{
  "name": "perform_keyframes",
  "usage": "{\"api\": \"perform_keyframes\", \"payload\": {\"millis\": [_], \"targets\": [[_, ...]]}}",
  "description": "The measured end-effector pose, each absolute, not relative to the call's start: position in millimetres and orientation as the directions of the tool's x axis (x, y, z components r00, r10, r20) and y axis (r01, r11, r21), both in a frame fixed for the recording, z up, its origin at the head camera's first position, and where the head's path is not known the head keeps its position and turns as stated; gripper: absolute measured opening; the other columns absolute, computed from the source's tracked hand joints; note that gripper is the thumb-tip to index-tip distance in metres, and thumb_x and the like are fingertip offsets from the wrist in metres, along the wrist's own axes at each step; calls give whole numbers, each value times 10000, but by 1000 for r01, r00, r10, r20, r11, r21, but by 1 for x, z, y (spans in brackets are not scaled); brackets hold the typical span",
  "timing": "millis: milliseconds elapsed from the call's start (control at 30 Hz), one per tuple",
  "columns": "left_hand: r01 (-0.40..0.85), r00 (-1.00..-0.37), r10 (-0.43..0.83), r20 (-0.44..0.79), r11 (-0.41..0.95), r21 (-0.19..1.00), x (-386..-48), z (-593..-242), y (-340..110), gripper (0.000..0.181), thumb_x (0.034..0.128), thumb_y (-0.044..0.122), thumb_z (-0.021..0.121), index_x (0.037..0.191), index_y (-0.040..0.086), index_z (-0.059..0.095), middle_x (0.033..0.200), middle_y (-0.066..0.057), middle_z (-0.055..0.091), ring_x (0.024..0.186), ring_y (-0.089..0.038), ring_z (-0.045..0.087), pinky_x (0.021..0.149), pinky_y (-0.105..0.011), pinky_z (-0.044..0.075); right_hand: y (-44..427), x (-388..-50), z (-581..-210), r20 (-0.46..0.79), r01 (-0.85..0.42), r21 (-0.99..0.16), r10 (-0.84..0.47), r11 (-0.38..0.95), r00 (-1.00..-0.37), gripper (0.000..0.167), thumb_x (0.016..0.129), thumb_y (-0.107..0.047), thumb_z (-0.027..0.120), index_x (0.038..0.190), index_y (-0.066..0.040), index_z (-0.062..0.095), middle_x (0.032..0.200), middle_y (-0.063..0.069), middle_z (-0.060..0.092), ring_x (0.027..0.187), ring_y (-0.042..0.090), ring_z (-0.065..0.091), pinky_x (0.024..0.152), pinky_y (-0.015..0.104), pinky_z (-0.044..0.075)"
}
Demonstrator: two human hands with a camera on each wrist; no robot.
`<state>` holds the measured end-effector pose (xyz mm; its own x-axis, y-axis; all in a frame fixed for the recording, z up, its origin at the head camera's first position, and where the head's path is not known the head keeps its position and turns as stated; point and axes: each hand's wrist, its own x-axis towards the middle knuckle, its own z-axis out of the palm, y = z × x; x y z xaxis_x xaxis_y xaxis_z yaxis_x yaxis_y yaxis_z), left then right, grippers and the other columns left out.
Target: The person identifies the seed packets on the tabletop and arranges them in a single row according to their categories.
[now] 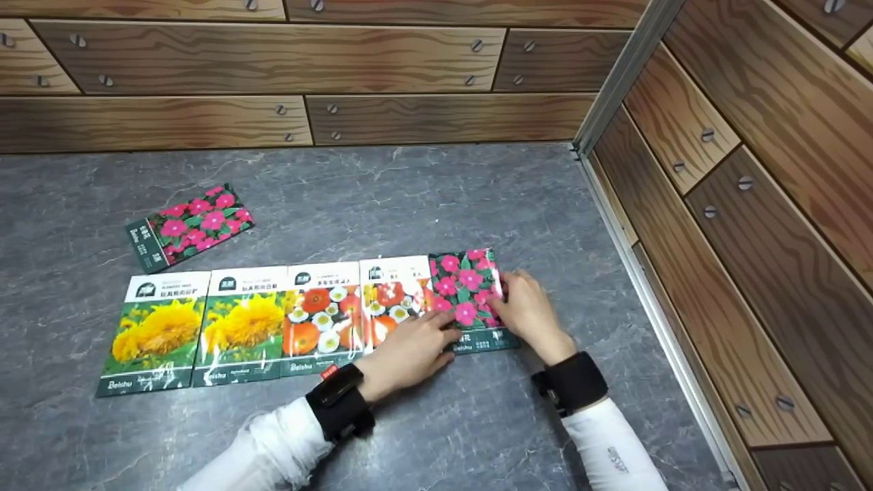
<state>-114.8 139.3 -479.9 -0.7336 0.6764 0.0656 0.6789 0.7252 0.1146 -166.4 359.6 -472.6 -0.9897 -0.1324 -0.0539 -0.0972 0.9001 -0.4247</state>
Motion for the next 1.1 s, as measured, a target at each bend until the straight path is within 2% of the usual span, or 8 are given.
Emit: {"api": "perform_keyframes", "payload": {"millis": [333, 533, 667, 833, 1100], "targets": [[677, -735, 676, 51, 728, 105, -114, -480, 137, 256, 1018, 381, 673, 1178, 214, 782, 1289, -9, 740, 1179, -169, 685, 949, -315, 615, 357, -166, -473, -63, -115, -396, -152, 911, -986, 533, 982, -193, 720, 1384, 135, 598, 1106, 291, 661, 980, 432, 676, 889, 598, 560], [677, -735, 675, 67, 725, 124, -115, -478, 134, 331, 1028, 384, 665, 1306, 215, 721, 1377, -22, 692, 1270, -190, 656, 1012, -327, 604, 357, -163, -469, -50, -93, -404, -124, 910, -991, 535, 1006, -216, 688, 1394, 137, 585, 1213, 326, 650, 1057, 463, 673, 954, 627, 544], [666, -744, 659, 109, 719, 196, -114, -476, 127, 400, 1030, 379, 670, 1389, 202, 670, 1467, -50, 650, 1360, -229, 625, 1081, -356, 589, 358, -160, -465, -22, -67, -418, -83, 906, -996, 573, 1024, -242, 668, 1440, 131, 541, 1300, 348, 622, 1163, 505, 643, 1023, 661, 514], [639, -762, 634, 134, 702, 316, -115, -472, 107, 461, 1035, 363, 668, 1452, 171, 629, 1550, -100, 591, 1439, -288, 576, 1132, -426, 568, 353, -156, -460, 4, -80, -446, -88, 891, -996, 598, 1037, -260, 661, 1488, 102, 508, 1453, 365, 554, 1354, 555, 526, 1144, 704, 426], [569, -811, 567, 144, 709, 416, -117, -468, 69, 483, 1036, 343, 664, 1473, 143, 608, 1594, -149, 542, 1462, -337, 553, 1173, -510, 526, 330, -152, -460, 31, -148, -491, -153, 858, -988, 567, 1025, -235, 679, 1485, 66, 536, 1479, 326, 572, 1388, 527, 522, 1188, 684, 407]]}}
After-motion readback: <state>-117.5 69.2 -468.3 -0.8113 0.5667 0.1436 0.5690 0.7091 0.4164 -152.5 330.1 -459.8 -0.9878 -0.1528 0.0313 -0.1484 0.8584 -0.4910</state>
